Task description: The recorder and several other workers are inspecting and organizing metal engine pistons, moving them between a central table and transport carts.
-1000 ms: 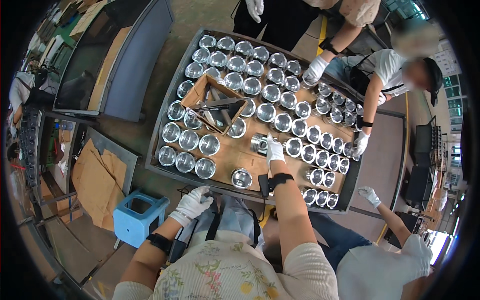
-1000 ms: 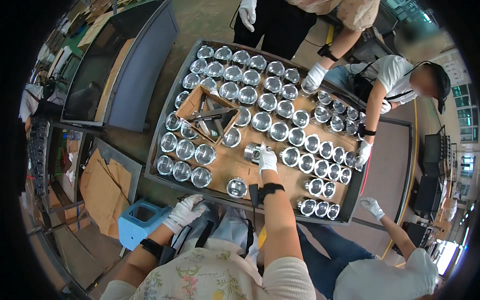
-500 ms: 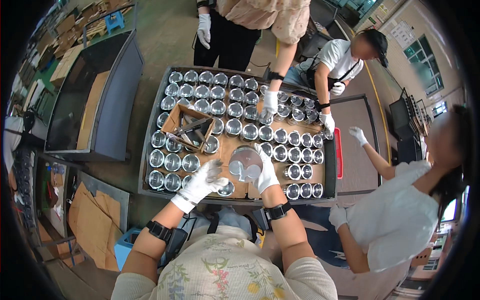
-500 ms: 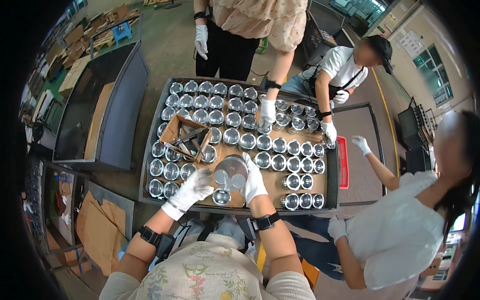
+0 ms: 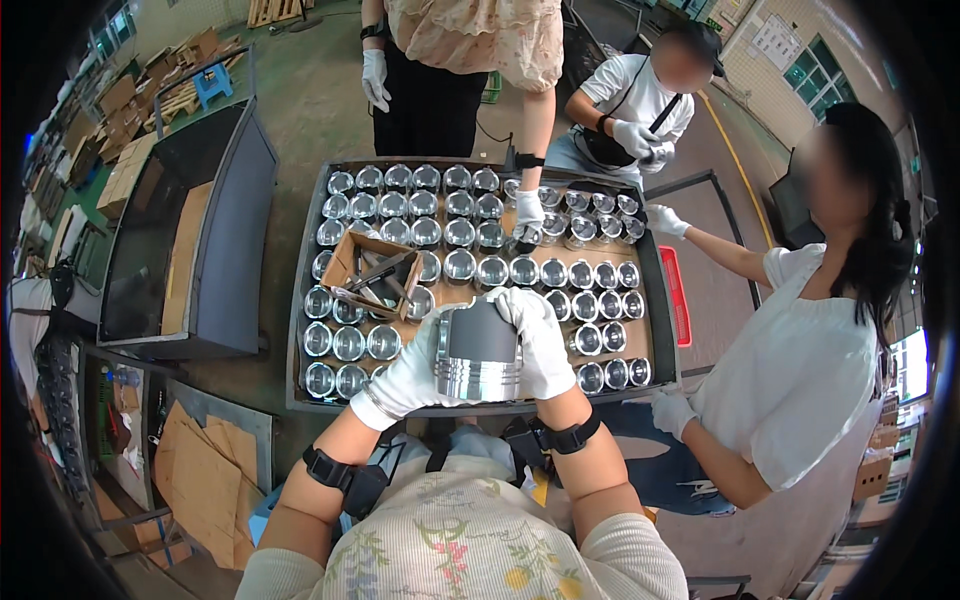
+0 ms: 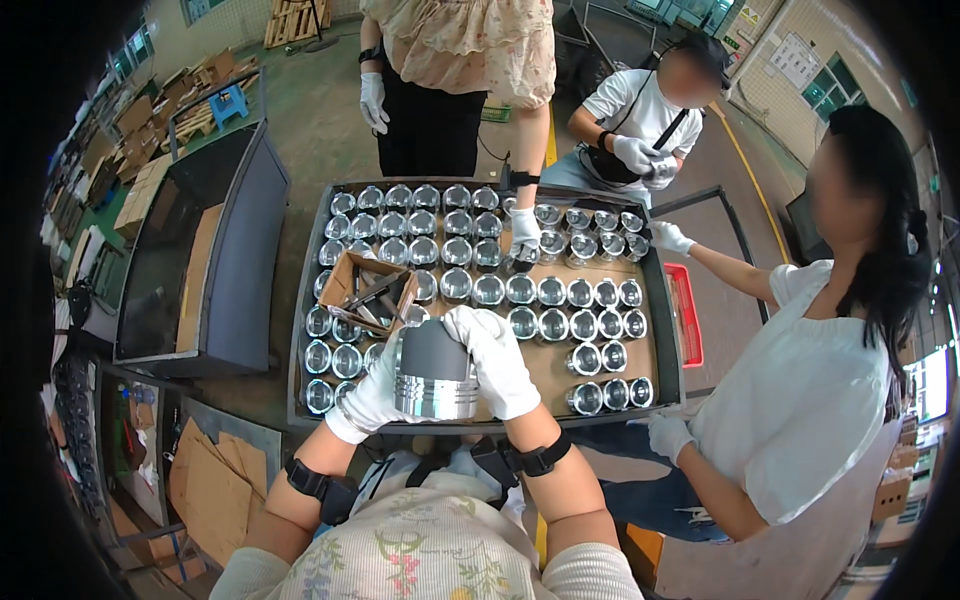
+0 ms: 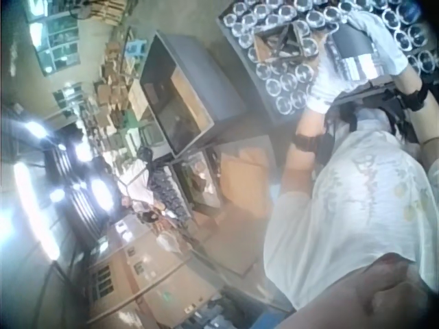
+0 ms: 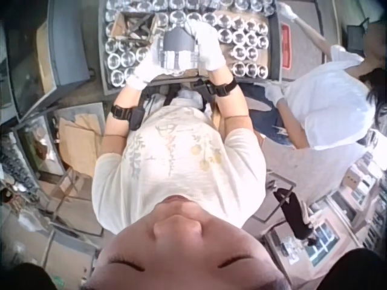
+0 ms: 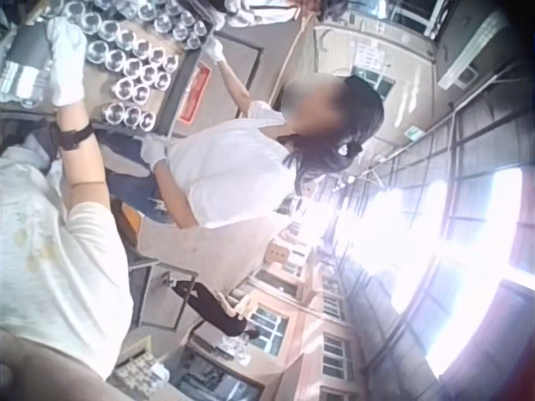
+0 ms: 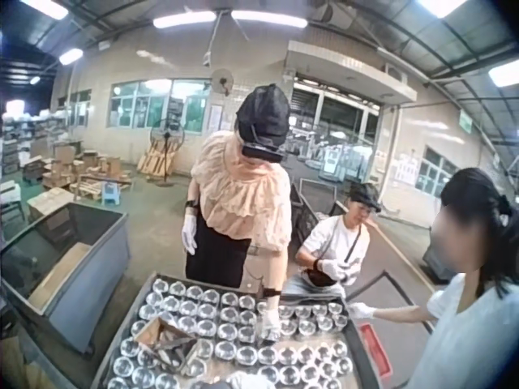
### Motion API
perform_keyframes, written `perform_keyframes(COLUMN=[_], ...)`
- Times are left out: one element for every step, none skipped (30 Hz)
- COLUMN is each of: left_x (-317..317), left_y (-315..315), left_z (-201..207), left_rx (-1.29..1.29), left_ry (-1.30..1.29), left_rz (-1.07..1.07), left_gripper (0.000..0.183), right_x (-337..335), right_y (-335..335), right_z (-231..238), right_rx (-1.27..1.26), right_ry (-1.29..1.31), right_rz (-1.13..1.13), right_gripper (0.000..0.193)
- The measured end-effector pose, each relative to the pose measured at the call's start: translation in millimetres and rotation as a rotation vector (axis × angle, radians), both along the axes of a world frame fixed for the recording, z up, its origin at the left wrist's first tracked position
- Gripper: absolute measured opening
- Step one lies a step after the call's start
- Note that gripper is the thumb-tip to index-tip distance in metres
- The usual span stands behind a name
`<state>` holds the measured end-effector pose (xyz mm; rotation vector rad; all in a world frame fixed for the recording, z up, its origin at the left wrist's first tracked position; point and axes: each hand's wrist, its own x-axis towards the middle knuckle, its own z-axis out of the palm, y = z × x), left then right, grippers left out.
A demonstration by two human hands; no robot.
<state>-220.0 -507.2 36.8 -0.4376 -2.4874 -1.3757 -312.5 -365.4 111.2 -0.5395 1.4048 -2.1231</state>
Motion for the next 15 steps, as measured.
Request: perform_keyframes(left_x=[2, 5, 7, 8, 8, 10, 11, 10, 9, 7, 4, 5, 6, 8, 8], left_y=[0, 1, 1, -1, -3, -6, -8, -6, -7, -9, -10, -11, -10, -9, -7], left_z=[3, 11, 17, 18, 18, 18, 18, 27, 27, 28, 32, 40, 48, 57, 61], left_rx=[-0.002, 0.231, 0.463, 0.505, 0.505, 0.52, 0.534, 0.657, 0.659, 0.558, 0.456, 0.291, 0.293, 0.133, -0.027], left_ry=[0.003, -0.042, -0.085, -0.103, -0.1, -0.063, -0.026, 0.013, 0.015, 0.062, 0.107, 0.138, 0.138, 0.168, 0.196], left_rz=[0.003, 0.004, 0.005, -0.007, 0.0, 0.03, 0.06, 0.055, 0.061, 0.132, 0.204, 0.297, 0.305, 0.348, 0.388], left_gripper=[0.093, 0.095, 0.098, 0.102, 0.102, 0.103, 0.103, 0.1, 0.1, 0.097, 0.095, 0.089, 0.089, 0.089, 0.089], right_x=[1, 1, 1, 1, 0, 0, -1, -2, -3, -4, -1, 3, 8, 13, 19], right_y=[0, 1, 1, 0, -2, -4, -7, -9, -11, -13, -16, -19, -22, -30, -27], right_z=[2, -4, -7, -10, -11, -12, -13, -15, -19, -32, -32, -31, -32, -36, -35], right_rx=[0.005, -0.025, -0.027, -0.008, 0.013, 0.013, 0.013, 0.017, 0.02, 0.097, 0.1, 0.238, 0.375, 0.421, 0.376], right_ry=[-0.007, 0.099, 0.101, 0.085, 0.07, 0.071, 0.035, -0.001, -0.037, -0.01, -0.01, 0.028, 0.068, 0.141, 0.016], right_rz=[0.003, 0.003, 0.009, -0.021, -0.051, -0.042, -0.004, 0.031, 0.067, 0.001, 0.01, -0.085, -0.18, -0.213, -0.194], right_gripper=[0.028, 0.023, 0.023, 0.023, 0.026, 0.026, 0.03, 0.036, 0.043, 0.046, 0.046, 0.045, 0.045, 0.045, 0.045])
